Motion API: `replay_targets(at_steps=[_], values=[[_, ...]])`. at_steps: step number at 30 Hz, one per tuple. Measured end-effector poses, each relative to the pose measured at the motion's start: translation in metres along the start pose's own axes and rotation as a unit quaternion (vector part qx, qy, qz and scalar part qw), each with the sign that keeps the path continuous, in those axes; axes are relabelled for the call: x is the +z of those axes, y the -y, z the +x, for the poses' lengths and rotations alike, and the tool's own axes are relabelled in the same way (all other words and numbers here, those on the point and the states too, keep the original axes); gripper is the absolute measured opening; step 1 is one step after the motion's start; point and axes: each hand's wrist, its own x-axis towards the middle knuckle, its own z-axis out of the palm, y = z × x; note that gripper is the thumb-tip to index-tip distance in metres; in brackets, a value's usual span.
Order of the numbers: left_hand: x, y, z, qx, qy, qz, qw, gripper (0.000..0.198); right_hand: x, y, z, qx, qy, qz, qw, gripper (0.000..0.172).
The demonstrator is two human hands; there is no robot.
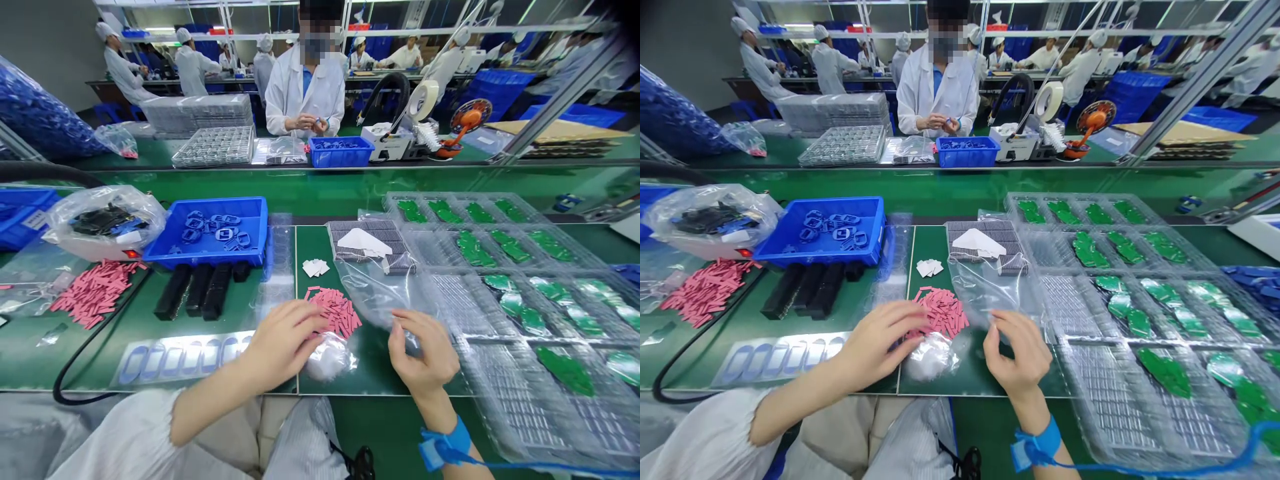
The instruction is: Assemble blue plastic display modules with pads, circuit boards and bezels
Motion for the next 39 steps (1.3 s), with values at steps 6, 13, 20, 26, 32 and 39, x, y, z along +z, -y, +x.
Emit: replay_targets(at_steps=[6,13,20,26,32,39], values=[[0.025,-0.022,-0.058,0.03,0.0,0.049,0.998,0.027,-0.005,0.05,-0.026,-0.059,0.128,0.046,0.989,0.019],[0.05,-0.036,-0.075,-0.024,-0.069,0.015,0.997,0.034,-0.005,0.076,-0.044,-0.069,0.246,0.044,0.966,0.038],[0.045,-0.036,-0.078,-0.072,-0.105,-0.058,0.99,0.031,-0.006,0.069,-0.047,-0.038,0.28,0.039,0.958,0.051],[0.044,-0.036,-0.064,-0.126,-0.1,-0.012,0.987,0.037,-0.002,0.075,-0.047,-0.006,0.28,0.042,0.959,0.048],[0.051,-0.04,-0.066,-0.139,-0.133,-0.035,0.981,0.023,-0.005,0.079,-0.069,-0.013,0.241,0.033,0.97,0.043],[0.048,-0.023,-0.077,-0.081,-0.112,-0.019,0.99,0.03,-0.007,0.079,-0.062,0.004,0.232,0.05,0.971,0.033]])
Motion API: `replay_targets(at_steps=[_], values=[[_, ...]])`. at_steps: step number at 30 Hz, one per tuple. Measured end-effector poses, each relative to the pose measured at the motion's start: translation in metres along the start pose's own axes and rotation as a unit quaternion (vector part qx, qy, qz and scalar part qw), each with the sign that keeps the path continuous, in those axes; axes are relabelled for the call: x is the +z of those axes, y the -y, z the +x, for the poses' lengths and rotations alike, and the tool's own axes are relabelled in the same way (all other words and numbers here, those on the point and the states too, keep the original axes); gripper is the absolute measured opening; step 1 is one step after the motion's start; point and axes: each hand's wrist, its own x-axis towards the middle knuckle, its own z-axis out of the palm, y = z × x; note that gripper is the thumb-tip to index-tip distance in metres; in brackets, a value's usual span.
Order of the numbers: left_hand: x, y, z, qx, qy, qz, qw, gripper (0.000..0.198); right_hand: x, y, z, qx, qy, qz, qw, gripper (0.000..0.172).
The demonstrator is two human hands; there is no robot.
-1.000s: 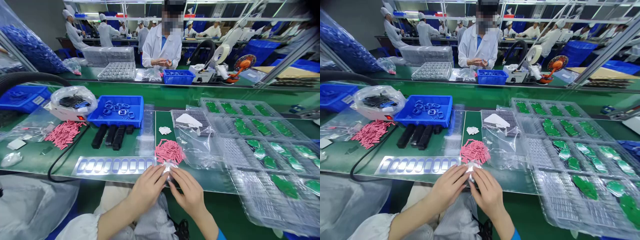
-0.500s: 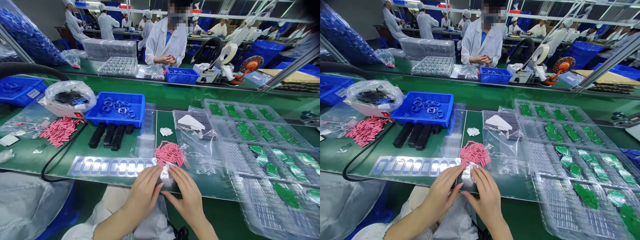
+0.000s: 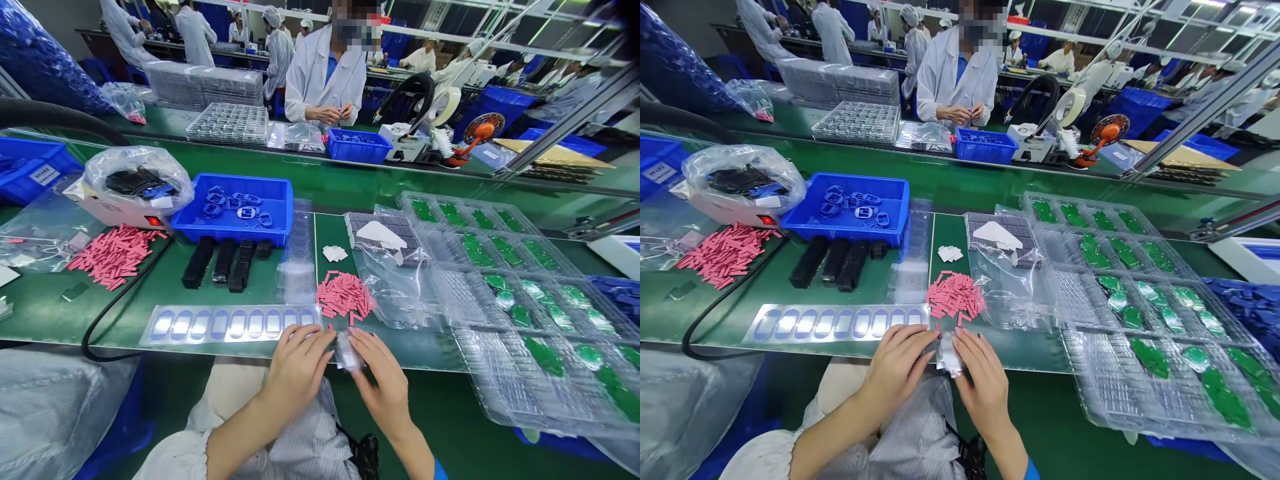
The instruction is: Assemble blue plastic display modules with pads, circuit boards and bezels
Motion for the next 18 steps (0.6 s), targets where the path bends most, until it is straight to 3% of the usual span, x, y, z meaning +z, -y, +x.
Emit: replay_targets(at_steps=[6,10,14,18], values=[[-0.009,0.008,0.0,0.015,0.023,0.05,0.998,0.033,-0.011,-0.006,0.03,0.084,-0.034,0.015,0.996,0.023],[-0.009,0.012,0.013,0.021,0.044,0.075,0.996,0.037,-0.014,-0.014,0.044,0.172,-0.094,0.008,0.981,0.024],[0.007,0.016,0.043,0.082,0.081,0.105,0.988,0.081,-0.019,-0.019,0.044,0.25,-0.17,0.015,0.953,0.034],[0.032,0.016,0.077,0.12,0.1,0.123,0.98,0.088,-0.023,-0.024,0.038,0.305,-0.235,0.035,0.922,0.038]])
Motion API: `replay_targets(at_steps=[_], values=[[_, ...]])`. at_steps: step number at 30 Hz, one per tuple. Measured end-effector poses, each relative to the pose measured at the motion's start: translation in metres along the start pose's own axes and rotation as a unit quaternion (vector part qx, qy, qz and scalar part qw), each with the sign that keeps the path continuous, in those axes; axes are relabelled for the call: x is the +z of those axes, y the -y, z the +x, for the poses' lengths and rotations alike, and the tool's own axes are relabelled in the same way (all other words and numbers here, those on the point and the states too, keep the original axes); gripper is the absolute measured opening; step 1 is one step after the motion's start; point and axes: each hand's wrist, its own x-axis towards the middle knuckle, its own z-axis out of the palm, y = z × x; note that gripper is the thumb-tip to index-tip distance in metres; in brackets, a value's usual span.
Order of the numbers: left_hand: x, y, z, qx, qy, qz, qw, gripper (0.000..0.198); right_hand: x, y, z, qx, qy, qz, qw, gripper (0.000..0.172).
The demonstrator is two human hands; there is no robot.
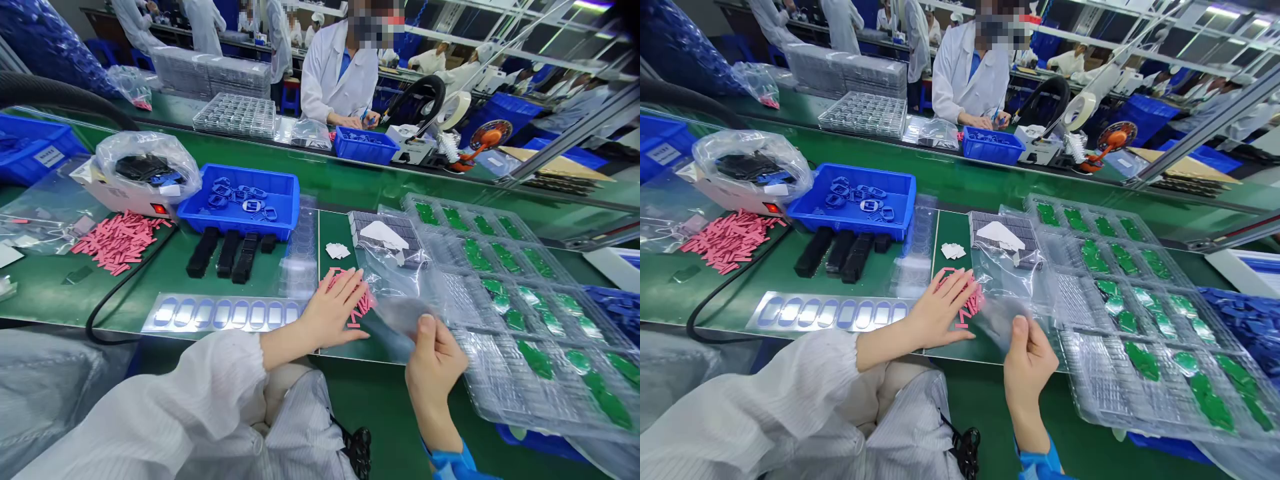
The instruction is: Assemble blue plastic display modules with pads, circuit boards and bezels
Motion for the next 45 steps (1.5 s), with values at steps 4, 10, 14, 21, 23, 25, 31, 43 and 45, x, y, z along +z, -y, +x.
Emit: replay_targets(at_steps=[4,10,14,21,23,25,31,43,45], values=[[0.009,0.005,0.026,-0.013,0.001,0.017,1.0,0.081,0.0,-0.008,0.001,0.019,0.004,0.015,1.0,0.038],[0.005,0.007,0.033,-0.024,0.011,0.025,0.999,0.076,-0.008,-0.013,-0.011,-0.058,-0.006,-0.035,0.998,0.027],[0.009,-0.001,0.027,-0.053,0.024,0.029,0.998,0.082,-0.015,-0.012,-0.028,-0.191,0.045,-0.053,0.979,0.021],[0.016,-0.01,0.04,-0.104,0.015,0.041,0.994,0.083,-0.014,-0.024,-0.047,-0.389,0.144,-0.044,0.909,0.04],[0.018,-0.013,0.05,-0.113,0.01,0.045,0.993,0.089,-0.016,-0.027,-0.048,-0.399,0.138,-0.052,0.905,0.043],[0.019,-0.016,0.058,-0.124,0.002,0.05,0.991,0.087,-0.018,-0.028,-0.048,-0.407,0.136,-0.058,0.901,0.042],[0.019,-0.013,0.064,-0.158,-0.004,0.061,0.985,0.066,-0.017,-0.026,-0.047,-0.438,0.163,-0.066,0.881,0.037],[0.018,-0.009,0.065,-0.168,-0.001,0.064,0.984,0.062,-0.003,-0.018,-0.04,-0.463,0.156,-0.053,0.871,0.038],[0.016,-0.005,0.063,-0.159,-0.001,0.061,0.985,0.06,0.0,-0.013,-0.04,-0.46,0.165,-0.067,0.87,0.032]])
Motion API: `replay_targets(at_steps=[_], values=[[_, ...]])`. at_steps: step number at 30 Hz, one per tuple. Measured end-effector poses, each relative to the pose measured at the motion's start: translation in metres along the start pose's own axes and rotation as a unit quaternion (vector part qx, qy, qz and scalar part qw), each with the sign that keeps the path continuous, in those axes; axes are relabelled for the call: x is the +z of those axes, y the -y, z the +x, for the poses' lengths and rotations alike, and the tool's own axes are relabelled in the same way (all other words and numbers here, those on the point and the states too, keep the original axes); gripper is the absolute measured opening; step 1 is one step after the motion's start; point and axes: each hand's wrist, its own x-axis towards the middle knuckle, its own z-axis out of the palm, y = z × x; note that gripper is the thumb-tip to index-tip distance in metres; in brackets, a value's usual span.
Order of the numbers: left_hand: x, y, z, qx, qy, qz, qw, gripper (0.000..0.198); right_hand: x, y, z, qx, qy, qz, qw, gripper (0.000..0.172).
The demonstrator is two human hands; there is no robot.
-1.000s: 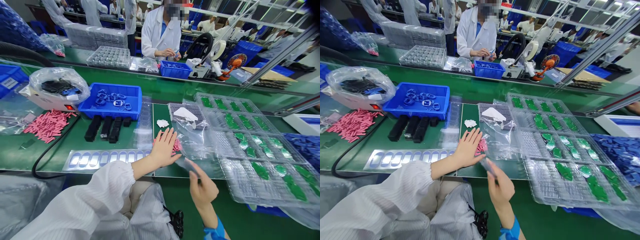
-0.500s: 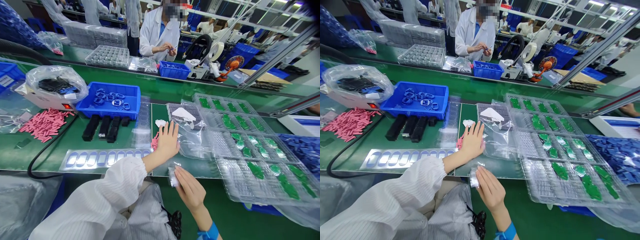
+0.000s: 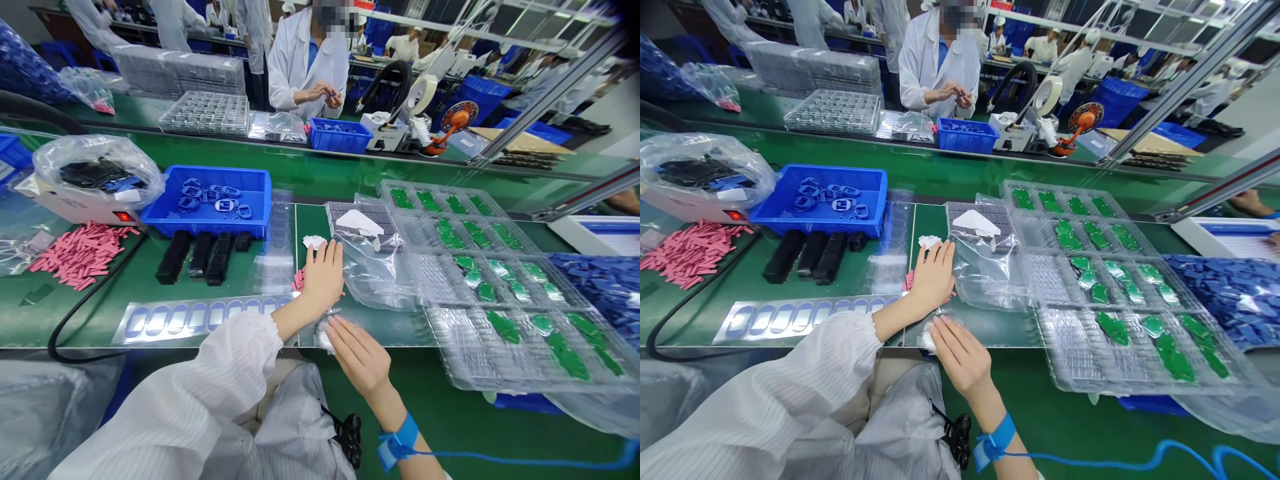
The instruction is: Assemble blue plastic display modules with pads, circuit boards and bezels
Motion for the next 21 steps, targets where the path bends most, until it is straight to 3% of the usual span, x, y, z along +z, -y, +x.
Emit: replay_targets(at_steps=[7,14,21], values=[[-0.018,0.017,-0.009,0.031,-0.004,-0.015,0.999,0.051,0.003,0.016,0.005,0.045,0.0,-0.028,0.999,0.03],[-0.025,0.034,-0.02,0.148,0.043,-0.027,0.988,0.08,0.001,0.017,0.002,0.062,0.035,0.003,0.997,0.033],[-0.027,0.037,-0.014,0.179,0.042,-0.034,0.982,0.065,0.002,0.027,0.005,0.1,0.039,-0.013,0.994,0.044]])
